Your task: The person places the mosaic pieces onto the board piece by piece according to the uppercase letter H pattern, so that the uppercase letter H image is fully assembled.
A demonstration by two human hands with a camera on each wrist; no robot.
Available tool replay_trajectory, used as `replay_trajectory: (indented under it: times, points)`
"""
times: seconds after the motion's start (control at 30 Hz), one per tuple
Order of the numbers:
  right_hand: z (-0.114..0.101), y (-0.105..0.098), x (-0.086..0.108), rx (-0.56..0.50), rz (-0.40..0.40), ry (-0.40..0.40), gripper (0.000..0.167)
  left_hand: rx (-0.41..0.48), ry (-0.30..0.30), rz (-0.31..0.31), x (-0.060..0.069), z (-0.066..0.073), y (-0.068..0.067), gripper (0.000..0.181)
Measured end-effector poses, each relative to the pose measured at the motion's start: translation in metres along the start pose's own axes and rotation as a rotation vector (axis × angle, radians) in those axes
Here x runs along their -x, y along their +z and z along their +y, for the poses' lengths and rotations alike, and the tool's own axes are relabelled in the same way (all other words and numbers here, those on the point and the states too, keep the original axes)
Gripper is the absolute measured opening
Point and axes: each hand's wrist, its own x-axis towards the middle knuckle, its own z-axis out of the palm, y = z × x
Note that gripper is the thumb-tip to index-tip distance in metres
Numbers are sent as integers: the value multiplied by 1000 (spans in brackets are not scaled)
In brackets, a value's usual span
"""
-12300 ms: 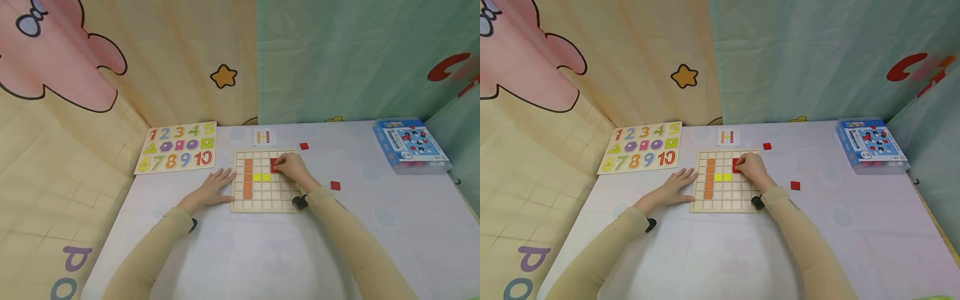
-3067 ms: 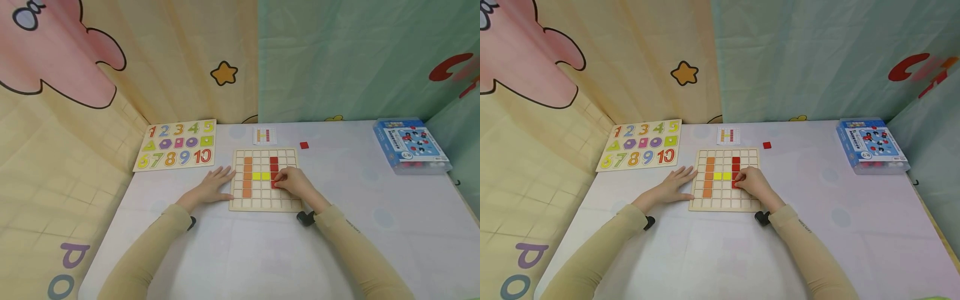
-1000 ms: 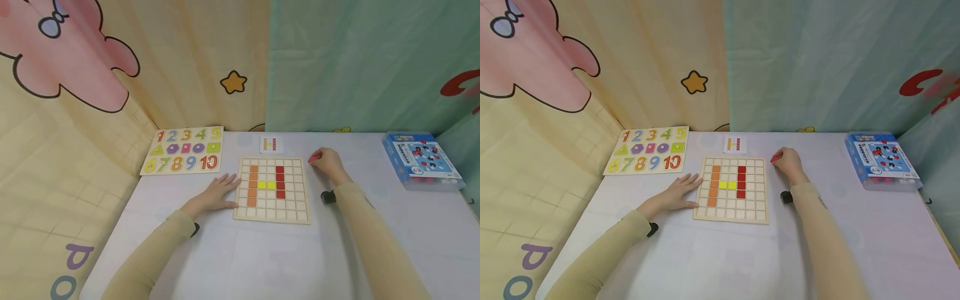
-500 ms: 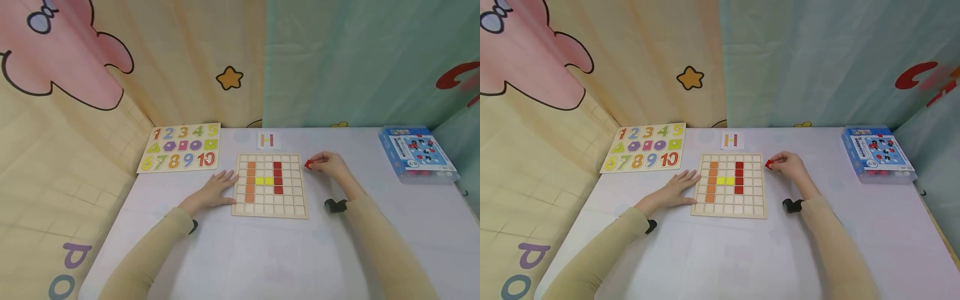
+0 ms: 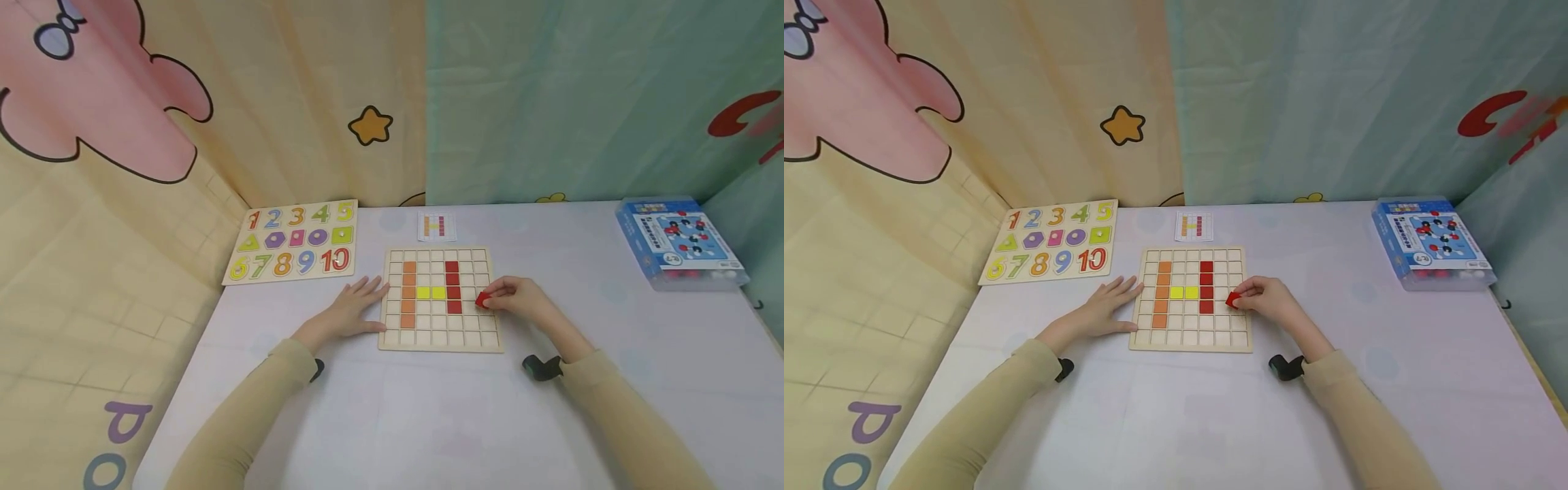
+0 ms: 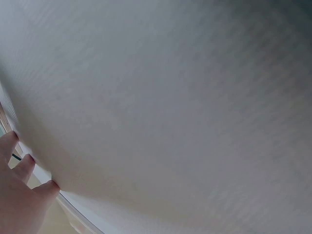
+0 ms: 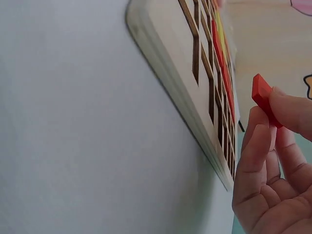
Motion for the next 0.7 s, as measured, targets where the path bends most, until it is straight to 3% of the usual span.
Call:
replay_trajectory:
  times: [0.37,0.7]
  points:
    - [-15,34,3,52,-53,-75,20,11,5,8,1,1,-2,90]
    - [-18,49,4,218,-30,-165,9,12,12,7,1,1,-2,90]
